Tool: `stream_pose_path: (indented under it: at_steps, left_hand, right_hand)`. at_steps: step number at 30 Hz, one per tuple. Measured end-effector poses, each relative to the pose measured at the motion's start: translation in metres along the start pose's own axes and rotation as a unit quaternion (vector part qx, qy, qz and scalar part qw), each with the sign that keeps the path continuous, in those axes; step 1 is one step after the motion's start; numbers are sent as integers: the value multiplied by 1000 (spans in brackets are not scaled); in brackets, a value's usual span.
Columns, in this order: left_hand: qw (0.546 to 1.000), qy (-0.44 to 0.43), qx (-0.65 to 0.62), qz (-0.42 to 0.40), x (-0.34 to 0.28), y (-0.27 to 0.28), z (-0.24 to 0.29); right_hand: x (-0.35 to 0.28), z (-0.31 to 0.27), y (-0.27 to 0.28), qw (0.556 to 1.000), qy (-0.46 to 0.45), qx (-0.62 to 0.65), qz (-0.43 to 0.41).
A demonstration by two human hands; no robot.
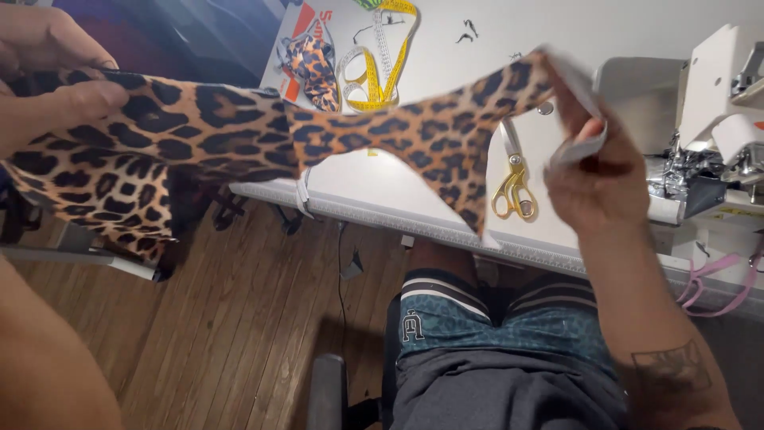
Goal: Trimming excess fabric and threads from leopard print bikini pieces using scissors and preparing them for sewing on an overlock machine.
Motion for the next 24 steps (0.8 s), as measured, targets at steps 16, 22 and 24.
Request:
stream_pose_path:
  at_steps: [16, 22, 24]
  left_hand:
    - [981, -41, -180, 61, 2, -9, 93]
    - [944, -152, -280, 88, 16, -41, 112]
    - [936, -187, -285, 89, 24, -54, 126]
  right_hand:
    - [18, 7, -124, 601, 296, -729, -142]
    - [25, 40, -128, 407, 300, -842, -189]
    - [28, 47, -129, 403, 317, -831, -215]
Point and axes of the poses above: each hand's wrist, its own x-axis towards the middle knuckle, its own y-axis out of the back of the hand, z = x × y, the point moved 10 cm from there along x, towards the middle knuckle, and after that the axes turned 8 degrees about y, right-handed, at the moved point
